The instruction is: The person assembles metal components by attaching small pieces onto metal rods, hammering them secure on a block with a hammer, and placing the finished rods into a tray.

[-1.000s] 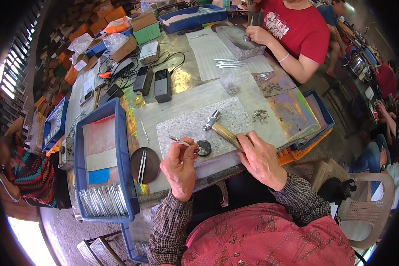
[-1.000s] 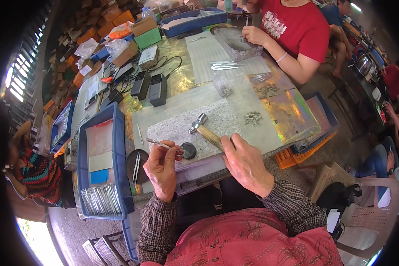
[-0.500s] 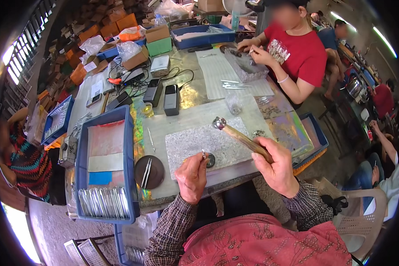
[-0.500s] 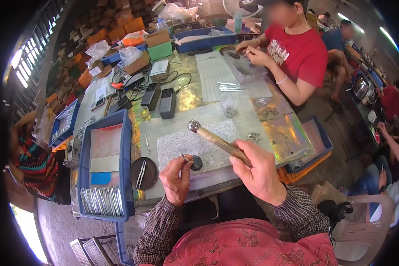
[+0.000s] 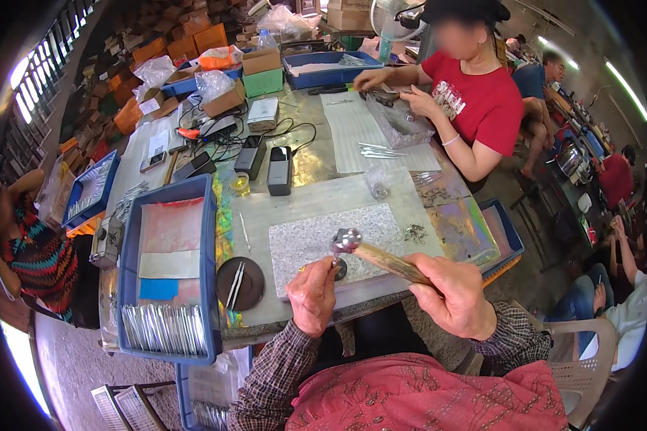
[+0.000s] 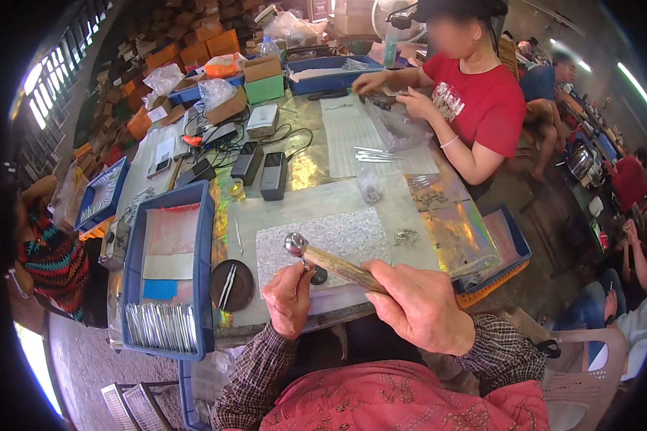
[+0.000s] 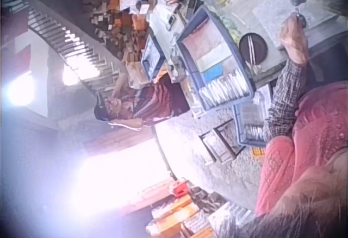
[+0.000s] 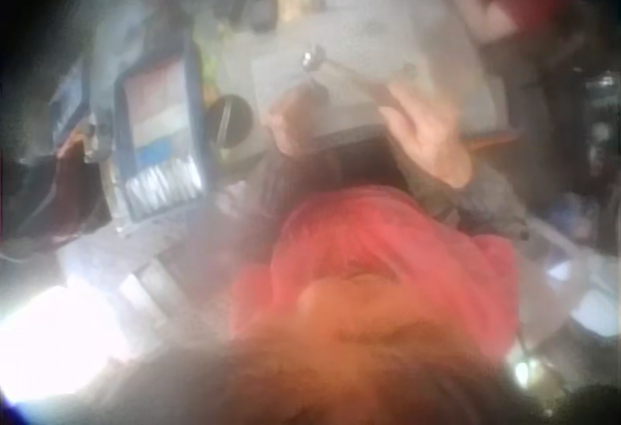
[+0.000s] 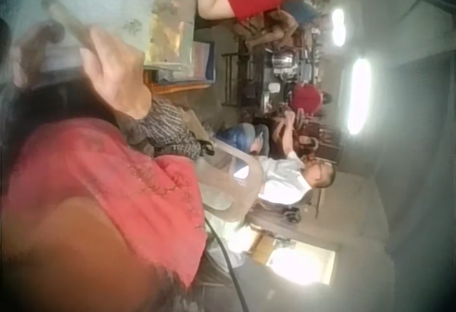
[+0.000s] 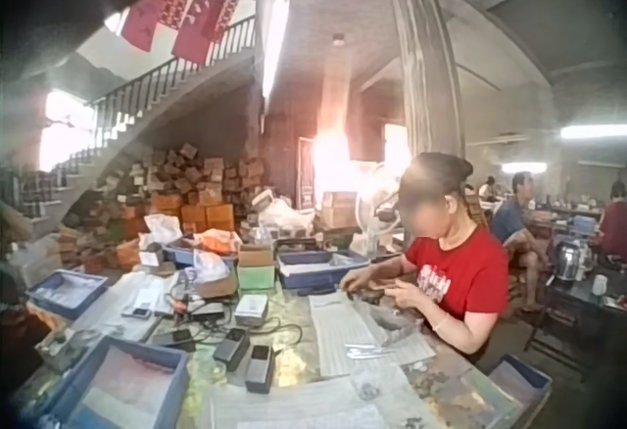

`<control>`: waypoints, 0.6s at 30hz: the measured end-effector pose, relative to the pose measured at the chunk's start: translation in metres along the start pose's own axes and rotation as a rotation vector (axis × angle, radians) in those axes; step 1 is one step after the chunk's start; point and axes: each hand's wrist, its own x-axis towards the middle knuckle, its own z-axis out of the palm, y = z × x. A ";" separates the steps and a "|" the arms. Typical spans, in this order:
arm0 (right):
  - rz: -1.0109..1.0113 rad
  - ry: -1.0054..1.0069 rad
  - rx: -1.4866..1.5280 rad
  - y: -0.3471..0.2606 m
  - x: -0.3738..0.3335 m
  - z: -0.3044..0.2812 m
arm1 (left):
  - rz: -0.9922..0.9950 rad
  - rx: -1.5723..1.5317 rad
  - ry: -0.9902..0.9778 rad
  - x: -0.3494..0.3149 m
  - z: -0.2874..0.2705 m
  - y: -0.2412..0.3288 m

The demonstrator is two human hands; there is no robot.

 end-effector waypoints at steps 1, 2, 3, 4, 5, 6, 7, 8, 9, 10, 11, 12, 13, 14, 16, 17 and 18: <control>-0.016 -0.023 -0.032 0.001 0.001 0.001 | 0.000 0.009 0.005 0.001 0.000 0.000; -0.019 -0.024 -0.034 0.000 0.002 -0.001 | 0.000 0.008 0.008 0.001 0.000 0.000; -0.034 0.002 -0.023 -0.002 0.003 -0.003 | 0.002 0.007 0.007 0.001 0.001 0.000; -0.049 0.028 -0.012 -0.005 0.004 -0.006 | 0.004 0.004 0.006 0.001 0.002 -0.001; -0.054 0.022 -0.011 -0.008 0.005 -0.009 | 0.000 0.006 0.012 0.000 0.001 -0.001; -0.061 0.046 0.004 -0.012 0.007 -0.013 | -0.004 0.011 0.004 0.000 0.000 0.000; -0.067 0.073 0.015 -0.016 0.009 -0.017 | -0.005 0.013 -0.004 0.001 -0.001 -0.001; -0.114 0.101 -0.041 -0.018 0.012 -0.021 | -0.004 0.013 0.001 0.000 -0.001 -0.003; -0.120 0.118 -0.052 -0.021 0.014 -0.024 | 0.000 -0.004 0.005 -0.001 -0.001 -0.006; -0.124 0.134 -0.061 -0.024 0.014 -0.027 | 0.002 -0.019 0.009 -0.003 -0.001 -0.007; -0.088 0.167 -0.070 -0.026 0.012 -0.025 | -0.002 -0.018 0.015 -0.004 -0.001 -0.008; -0.093 0.162 -0.067 -0.024 0.010 -0.019 | 0.007 -0.019 0.023 -0.005 -0.002 -0.009; -0.058 0.146 -0.059 -0.020 0.006 -0.014 | 0.023 -0.029 0.021 -0.003 0.000 -0.007; -0.022 0.129 -0.050 -0.015 0.004 -0.009 | 0.026 -0.035 0.018 -0.002 0.002 -0.006; 0.055 -0.069 -0.065 -0.012 0.006 -0.006 | 0.020 -0.030 0.004 -0.002 0.003 -0.007; 0.063 -0.079 -0.029 -0.013 0.006 -0.005 | 0.017 -0.028 0.006 -0.002 0.002 -0.007; 0.072 -0.089 0.007 -0.013 0.007 -0.005 | 0.026 -0.030 0.006 0.001 0.001 -0.008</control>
